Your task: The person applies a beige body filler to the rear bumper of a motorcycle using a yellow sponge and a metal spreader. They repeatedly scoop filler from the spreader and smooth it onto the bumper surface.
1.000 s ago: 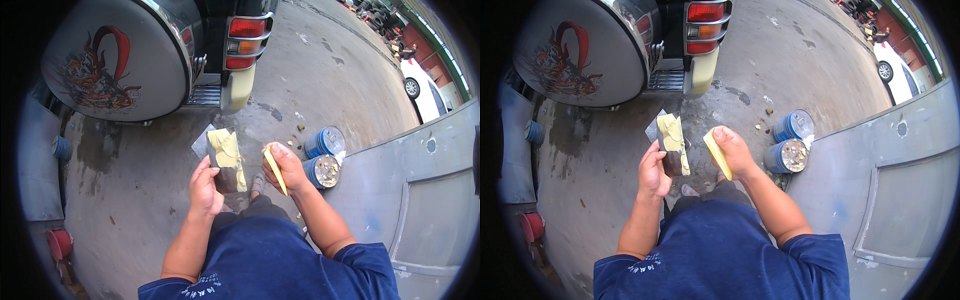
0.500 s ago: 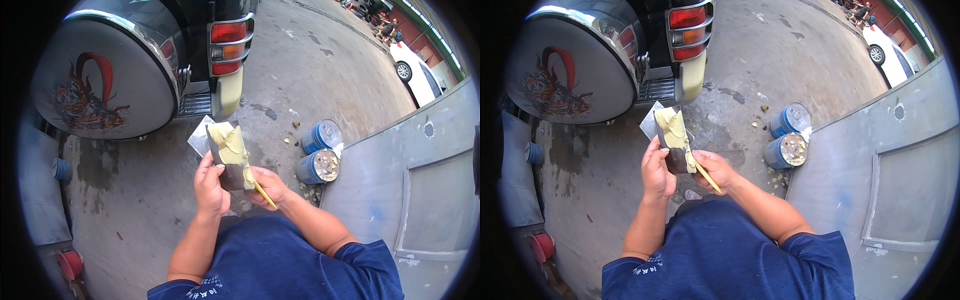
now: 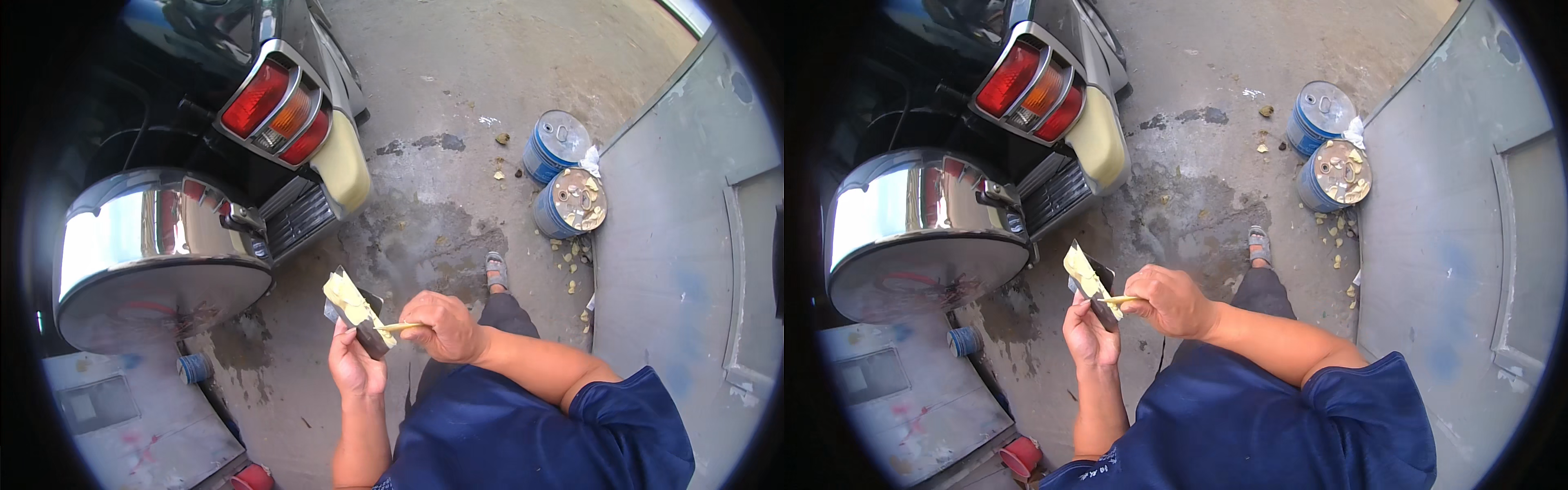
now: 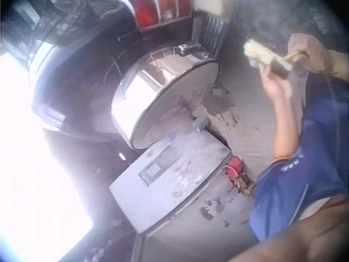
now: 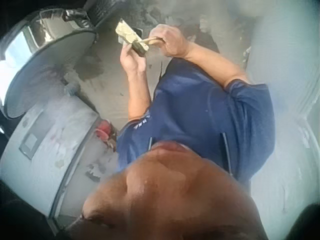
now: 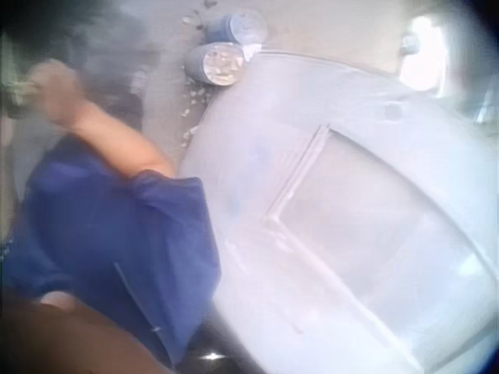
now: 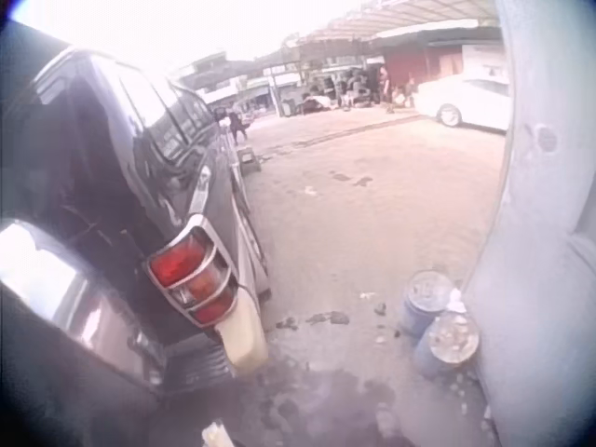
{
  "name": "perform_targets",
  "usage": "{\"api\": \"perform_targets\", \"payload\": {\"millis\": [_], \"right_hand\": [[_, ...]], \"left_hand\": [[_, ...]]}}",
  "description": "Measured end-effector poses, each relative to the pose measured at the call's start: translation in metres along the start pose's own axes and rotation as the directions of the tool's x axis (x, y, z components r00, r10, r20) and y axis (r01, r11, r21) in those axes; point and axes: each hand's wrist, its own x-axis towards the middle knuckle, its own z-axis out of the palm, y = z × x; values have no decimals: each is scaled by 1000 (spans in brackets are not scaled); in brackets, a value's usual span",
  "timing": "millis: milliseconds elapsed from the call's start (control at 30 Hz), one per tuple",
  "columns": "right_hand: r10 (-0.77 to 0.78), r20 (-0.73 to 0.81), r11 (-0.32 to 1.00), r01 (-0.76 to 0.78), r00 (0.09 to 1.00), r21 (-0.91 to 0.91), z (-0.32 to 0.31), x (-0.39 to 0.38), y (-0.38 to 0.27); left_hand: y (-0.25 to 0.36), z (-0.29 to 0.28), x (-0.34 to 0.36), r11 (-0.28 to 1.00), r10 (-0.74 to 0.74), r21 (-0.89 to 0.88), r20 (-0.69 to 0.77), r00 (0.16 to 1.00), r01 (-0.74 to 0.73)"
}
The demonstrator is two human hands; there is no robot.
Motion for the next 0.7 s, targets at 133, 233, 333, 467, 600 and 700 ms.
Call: {"api": "perform_targets", "payload": {"millis": [133,233,333,467,600,700], "right_hand": [[117,48,993,-116,992,-10,-45,-33,60],[514,-137,849,-481,847,218,-75,-28,94],[781,-75,584,-682,620,440,-112,-5,142],[790,-18,566,-718,613,406,-128,-17,209],[800,-50,588,-764,598,264,-141,-61,230],[825,-57,550,-775,563,312,-144,-76,233]], "left_hand": [[-17,28,48,996,-92,-2,-129,987,92],[-33,50,79,986,-130,83,-179,975,146],[-72,61,111,919,-231,254,-273,934,301],[-130,78,146,864,-346,227,-382,857,450],[-143,79,188,876,-361,176,-376,853,449],[-149,89,202,897,-277,214,-407,870,386]]}}
